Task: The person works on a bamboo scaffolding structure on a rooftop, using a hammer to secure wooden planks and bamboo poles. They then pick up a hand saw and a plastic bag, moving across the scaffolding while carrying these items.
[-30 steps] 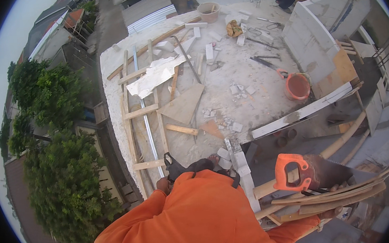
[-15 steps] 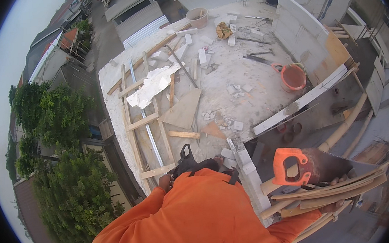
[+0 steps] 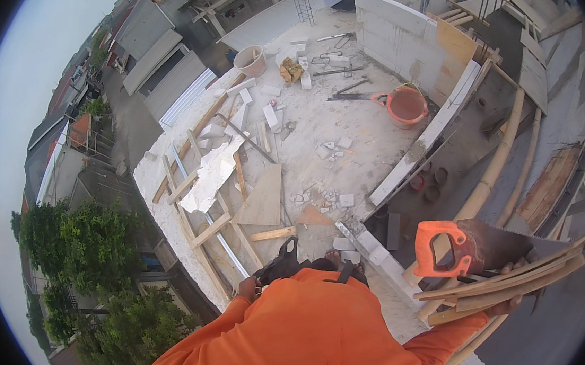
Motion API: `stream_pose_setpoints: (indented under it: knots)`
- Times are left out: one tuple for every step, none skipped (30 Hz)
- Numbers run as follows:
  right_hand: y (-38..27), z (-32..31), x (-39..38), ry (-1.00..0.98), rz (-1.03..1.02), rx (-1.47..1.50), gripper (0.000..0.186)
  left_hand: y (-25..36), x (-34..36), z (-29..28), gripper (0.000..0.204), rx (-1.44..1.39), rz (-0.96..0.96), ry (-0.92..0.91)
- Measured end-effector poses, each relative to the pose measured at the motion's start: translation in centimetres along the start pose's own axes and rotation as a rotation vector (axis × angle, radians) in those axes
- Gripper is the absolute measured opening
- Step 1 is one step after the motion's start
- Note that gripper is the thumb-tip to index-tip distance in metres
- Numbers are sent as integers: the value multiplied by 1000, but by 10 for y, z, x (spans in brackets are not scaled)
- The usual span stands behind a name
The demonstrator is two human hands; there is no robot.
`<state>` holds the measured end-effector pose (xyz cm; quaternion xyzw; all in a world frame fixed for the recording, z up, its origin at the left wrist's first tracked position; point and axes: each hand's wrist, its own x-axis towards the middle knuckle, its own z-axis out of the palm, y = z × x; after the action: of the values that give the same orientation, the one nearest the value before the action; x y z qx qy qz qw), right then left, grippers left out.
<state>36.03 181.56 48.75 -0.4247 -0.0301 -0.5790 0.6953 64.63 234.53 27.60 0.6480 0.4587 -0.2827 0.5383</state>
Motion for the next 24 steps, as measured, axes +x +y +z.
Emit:
stream_pose_setpoints:
  knots:
    - [-2, -3, -3, 5, 0, 7, 70, 3, -1, 2, 8, 18, 9, 22]
    - [-2, -6, -7, 10, -20, 3, 69, 7, 2, 1, 8, 24, -15, -6]
    - [-2, -9, -10, 15, -40, -2, 69, 10, 2, 4, 8, 58, 7, 6]
    - [-2, -12, -13, 20, -61, -6, 69, 13, 0, 7, 8, 92, 29, 19]
    - [-6, -16, -16, -1, -19, 25, 71, 13, -1, 9, 8, 128, 44, 29]
    - [-10, -19, -19, -22, 22, 57, 73, 14, -1, 9, 9, 124, 46, 12]
    - [-13, -22, -23, -41, 63, 89, 75, 16, 1, 8, 9, 121, 48, -5]
    - [-16, -22, -26, -16, 32, 24, 73, 17, 3, 9, 10, 125, 49, -28]
    - [-16, -18, -27, 14, 10, 15, 73, 11, 14, 2, 11, 287, 160, -60]
    - [-16, -13, -29, 44, -13, 7, 72, 3, 31, -7, 12, 447, 271, -95]
    - [-16, -10, -30, 76, -37, -12, 72, 2, 41, -9, 12, 609, 364, -128]
    - [-19, -15, -35, 101, -54, -21, 71, 2, 44, -12, 13, 765, 467, -139]
    - [-22, -19, -40, 102, -45, -6, 72, 2, 46, -16, 14, 916, 555, -139]
    - [-26, -18, -42, 102, -36, 0, 72, 3, 47, -15, 15, 1067, 641, -151]
    - [-30, -17, -45, 101, -27, 5, 72, 4, 48, -15, 16, 1216, 730, -165]
    - [-34, -16, -49, 125, -52, -30, 71, 5, 50, -16, 17, 1363, 821, -182]
    - [-37, -16, -53, 128, -39, -17, 71, 7, 51, -16, 18, 1509, 917, -196]
    - [-40, -12, -55, 125, -33, -4, 70, 10, 57, -14, 19, 1545, 899, -198]
    - [-41, -9, -56, 123, -57, -22, 69, 9, 63, -18, 20, 1582, 881, -199]
    - [-43, -9, -59, 119, -82, -28, 69, 6, 71, -21, 21, 1615, 877, -194]
    - [-51, 2, -57, 126, -111, -58, 68, 2, 92, -26, 21, 1673, 898, -198]
    - [-56, 2, -60, 142, -136, -67, 68, -3, 109, -32, 21, 1712, 898, -190]
    - [-62, 3, -65, 154, -157, -79, 68, -3, 119, -34, 22, 1745, 897, -192]
    - [-71, 1, -72, 206, -169, -133, 68, -3, 129, -34, 22, 1772, 892, -200]
